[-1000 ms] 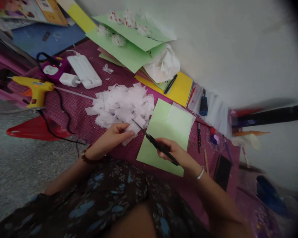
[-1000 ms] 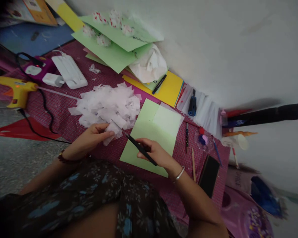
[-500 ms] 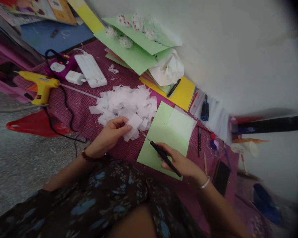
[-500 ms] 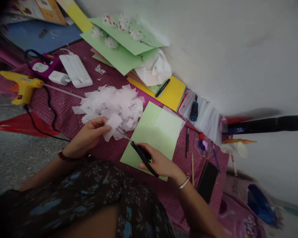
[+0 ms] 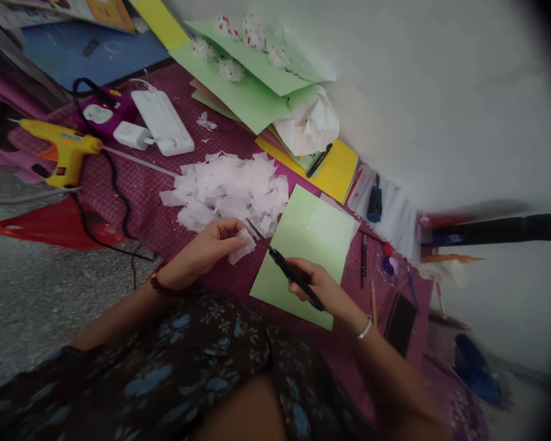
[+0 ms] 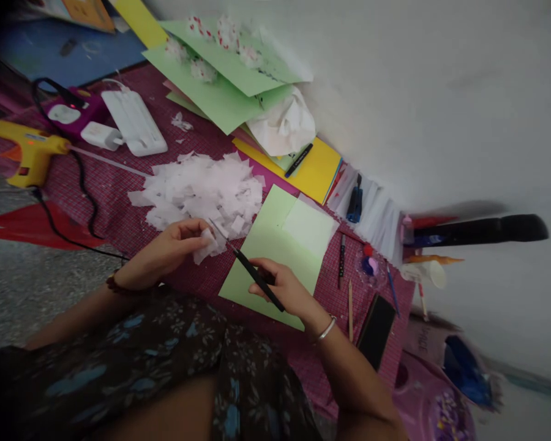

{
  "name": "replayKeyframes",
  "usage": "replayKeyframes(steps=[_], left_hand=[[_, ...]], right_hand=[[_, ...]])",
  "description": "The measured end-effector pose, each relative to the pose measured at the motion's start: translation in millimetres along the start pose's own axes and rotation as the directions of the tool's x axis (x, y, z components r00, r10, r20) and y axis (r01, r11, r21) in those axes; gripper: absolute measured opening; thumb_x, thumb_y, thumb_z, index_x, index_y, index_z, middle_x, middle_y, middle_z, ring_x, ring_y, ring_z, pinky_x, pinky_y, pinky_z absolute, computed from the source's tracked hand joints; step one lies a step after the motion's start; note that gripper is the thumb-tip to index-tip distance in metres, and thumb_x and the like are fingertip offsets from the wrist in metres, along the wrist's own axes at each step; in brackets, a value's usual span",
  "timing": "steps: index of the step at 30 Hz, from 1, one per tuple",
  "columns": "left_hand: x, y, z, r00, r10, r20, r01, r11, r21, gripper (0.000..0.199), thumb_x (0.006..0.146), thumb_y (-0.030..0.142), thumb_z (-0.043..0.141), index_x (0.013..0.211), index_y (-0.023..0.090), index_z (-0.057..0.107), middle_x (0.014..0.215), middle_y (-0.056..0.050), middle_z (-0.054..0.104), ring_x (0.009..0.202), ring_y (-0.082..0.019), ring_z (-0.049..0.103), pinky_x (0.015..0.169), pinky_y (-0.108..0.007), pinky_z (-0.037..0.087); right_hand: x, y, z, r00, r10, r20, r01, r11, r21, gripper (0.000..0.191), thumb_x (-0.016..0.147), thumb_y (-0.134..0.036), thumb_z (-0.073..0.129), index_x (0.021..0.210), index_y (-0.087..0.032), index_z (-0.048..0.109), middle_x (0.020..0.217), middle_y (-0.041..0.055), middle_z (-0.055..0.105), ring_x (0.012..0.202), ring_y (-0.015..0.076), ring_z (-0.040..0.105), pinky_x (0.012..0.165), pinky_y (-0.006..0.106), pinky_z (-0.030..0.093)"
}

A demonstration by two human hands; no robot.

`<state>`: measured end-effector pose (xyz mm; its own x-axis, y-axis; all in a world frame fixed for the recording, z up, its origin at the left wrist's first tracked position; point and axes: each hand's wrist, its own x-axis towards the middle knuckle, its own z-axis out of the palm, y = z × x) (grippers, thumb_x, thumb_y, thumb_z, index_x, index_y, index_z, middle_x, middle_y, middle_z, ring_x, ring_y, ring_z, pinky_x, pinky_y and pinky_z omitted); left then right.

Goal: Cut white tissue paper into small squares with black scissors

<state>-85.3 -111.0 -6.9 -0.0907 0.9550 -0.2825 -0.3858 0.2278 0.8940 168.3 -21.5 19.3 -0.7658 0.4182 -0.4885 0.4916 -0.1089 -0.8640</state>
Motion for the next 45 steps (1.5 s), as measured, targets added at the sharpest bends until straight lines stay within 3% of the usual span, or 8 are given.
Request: replayKeyframes(steps=[4, 12, 17, 20, 24, 29, 39, 45], left_hand=[[-5, 4, -4.4, 0.997, -0.075, 0.035, 0.073, 0.996, 0.046, 0.018, 0.073, 0.027, 0.076, 0.073, 0.017, 0.061, 0.061, 0.005, 0.057, 0.05, -0.006, 0.048, 0.046, -0.017, 0.038], [0, 8, -5.3, 0.969, 0.032, -0.244, -0.063, 0.99, -0.124, 0.018, 0.076, 0.031, 0.076, 0.087, 0.019, 0.07, 0.075, 0.001, 0.068, 0.055, -0.009, 0.054, 0.047, -0.019, 0.041], [4, 9, -8.8, 0.99, -0.04, -0.133, 0.025, 0.993, -0.118, 0.038, 0.09, 0.05, 0.056, 0.091, 0.017, 0.073, 0.072, -0.005, 0.067, 0.055, -0.015, 0.057, 0.041, -0.024, 0.042], [0, 12, -10.3, 0.999, -0.041, -0.026, 0.038, 0.995, -0.093, 0.029, 0.082, 0.035, 0.064, 0.103, 0.017, 0.07, 0.081, -0.005, 0.069, 0.062, -0.015, 0.061, 0.047, -0.025, 0.049], [-6, 18, -8.4, 0.996, 0.0, 0.09, -0.006, 0.997, 0.073, 0.063, 0.068, 0.011, 0.067, 0.13, 0.021, 0.057, 0.094, -0.003, 0.07, 0.074, -0.014, 0.064, 0.061, -0.022, 0.054], [-5, 15, -6.8, 0.992, -0.031, 0.123, 0.013, 0.989, 0.149, 0.079, 0.07, 0.007, 0.062, 0.146, 0.021, 0.044, 0.089, -0.001, 0.066, 0.068, -0.012, 0.062, 0.061, -0.022, 0.054], [-3, 12, -9.4, 0.985, -0.018, 0.171, -0.029, 0.962, 0.272, 0.088, 0.067, 0.001, 0.059, 0.151, 0.021, 0.043, 0.077, 0.002, 0.061, 0.06, -0.011, 0.059, 0.053, -0.019, 0.047], [-1, 12, -6.9, 0.978, -0.012, 0.21, -0.03, 0.98, 0.196, 0.079, 0.069, 0.004, 0.061, 0.144, 0.023, 0.049, 0.084, 0.001, 0.067, 0.064, -0.011, 0.061, 0.062, -0.021, 0.051]], right_hand=[[-3, -1, -3, 0.997, -0.074, 0.015, 0.075, 0.996, -0.057, 0.072, 0.08, -0.062, 0.07, 0.132, -0.015, 0.053, 0.083, 0.0019, 0.055, 0.069, 0.0149, 0.051, 0.062, 0.03, 0.043], [-9, -7, -6, 0.991, -0.077, 0.106, 0.104, 0.955, -0.279, 0.077, 0.081, -0.056, 0.069, 0.143, -0.016, 0.048, 0.127, 0.0173, 0.061, 0.103, 0.029, 0.061, 0.091, 0.045, 0.049], [-7, -7, -5, 0.985, -0.063, 0.16, 0.103, 0.961, -0.256, 0.075, 0.082, -0.057, 0.067, 0.142, -0.016, 0.051, 0.118, 0.0146, 0.065, 0.1, 0.0278, 0.062, 0.088, 0.042, 0.05], [-5, -9, -6, 0.983, -0.056, 0.176, 0.1, 0.962, -0.253, 0.074, 0.083, -0.057, 0.066, 0.143, -0.015, 0.05, 0.114, 0.014, 0.066, 0.099, 0.027, 0.062, 0.086, 0.041, 0.051], [-2, -12, -5, 0.983, -0.05, 0.175, 0.096, 0.959, -0.266, 0.074, 0.083, -0.055, 0.067, 0.142, -0.012, 0.051, 0.12, 0.0168, 0.065, 0.104, 0.0291, 0.062, 0.09, 0.044, 0.05], [4, -12, -6, 0.983, -0.07, 0.169, 0.119, 0.947, -0.299, 0.072, 0.082, -0.051, 0.07, 0.143, -0.017, 0.054, 0.129, 0.0143, 0.065, 0.112, 0.0305, 0.061, 0.099, 0.045, 0.047], [6, 1, -7, 0.995, 0.003, 0.099, 0.017, 0.98, -0.2, 0.057, 0.08, -0.054, 0.073, 0.125, -0.02, 0.066, 0.102, 0.0061, 0.071, 0.087, 0.0225, 0.064, 0.079, 0.037, 0.051], [-1, -6, -11, 0.982, -0.086, 0.167, 0.139, 0.933, -0.333, 0.075, 0.079, -0.052, 0.075, 0.144, -0.02, 0.053, 0.136, 0.0151, 0.063, 0.12, 0.0321, 0.061, 0.103, 0.049, 0.047]])
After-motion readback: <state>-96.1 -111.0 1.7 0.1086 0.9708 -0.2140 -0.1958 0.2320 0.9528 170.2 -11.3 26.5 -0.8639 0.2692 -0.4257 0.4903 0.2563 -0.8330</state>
